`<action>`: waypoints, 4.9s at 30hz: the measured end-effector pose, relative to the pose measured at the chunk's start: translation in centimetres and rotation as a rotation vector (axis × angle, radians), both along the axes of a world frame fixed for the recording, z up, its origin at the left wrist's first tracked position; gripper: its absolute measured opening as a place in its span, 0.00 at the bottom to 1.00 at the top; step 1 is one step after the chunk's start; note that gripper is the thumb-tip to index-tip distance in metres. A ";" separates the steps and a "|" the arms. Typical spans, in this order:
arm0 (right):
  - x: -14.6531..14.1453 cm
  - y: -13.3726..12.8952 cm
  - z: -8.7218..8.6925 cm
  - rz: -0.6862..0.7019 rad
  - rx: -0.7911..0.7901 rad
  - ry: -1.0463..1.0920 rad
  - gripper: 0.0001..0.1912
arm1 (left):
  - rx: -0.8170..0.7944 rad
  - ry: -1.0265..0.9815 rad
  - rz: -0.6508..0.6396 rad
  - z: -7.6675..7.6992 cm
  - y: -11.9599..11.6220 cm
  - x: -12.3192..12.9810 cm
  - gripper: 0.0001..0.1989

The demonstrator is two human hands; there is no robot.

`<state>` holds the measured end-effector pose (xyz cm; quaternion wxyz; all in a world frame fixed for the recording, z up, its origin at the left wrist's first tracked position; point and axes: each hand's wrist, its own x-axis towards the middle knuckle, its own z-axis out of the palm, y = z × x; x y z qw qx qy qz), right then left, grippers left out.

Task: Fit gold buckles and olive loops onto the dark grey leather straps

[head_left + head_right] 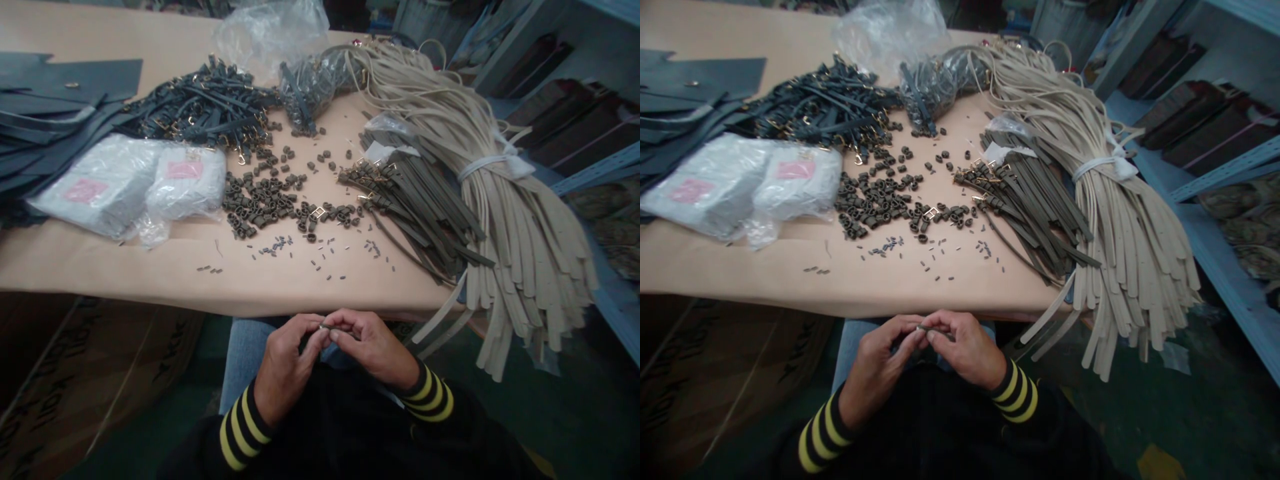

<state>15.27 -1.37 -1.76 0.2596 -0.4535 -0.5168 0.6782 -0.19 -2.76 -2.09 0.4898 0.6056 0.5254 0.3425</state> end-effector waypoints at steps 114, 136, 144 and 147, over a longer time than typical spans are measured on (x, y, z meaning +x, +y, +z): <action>0.6 1.8 0.0 -0.075 0.166 -0.127 0.12 | -0.259 -0.341 0.242 -0.7 3.4 2.3 0.09; 3.8 6.4 -1.8 -0.218 0.024 0.012 0.12 | 0.506 0.981 -0.267 1.1 18.7 2.8 0.12; 4.0 6.6 -1.5 -0.177 -0.030 0.085 0.10 | 0.421 1.192 -0.499 1.6 22.8 3.7 0.10; 4.0 6.5 -1.6 -0.177 -0.005 0.089 0.10 | 0.408 1.219 -0.535 1.7 23.1 3.8 0.09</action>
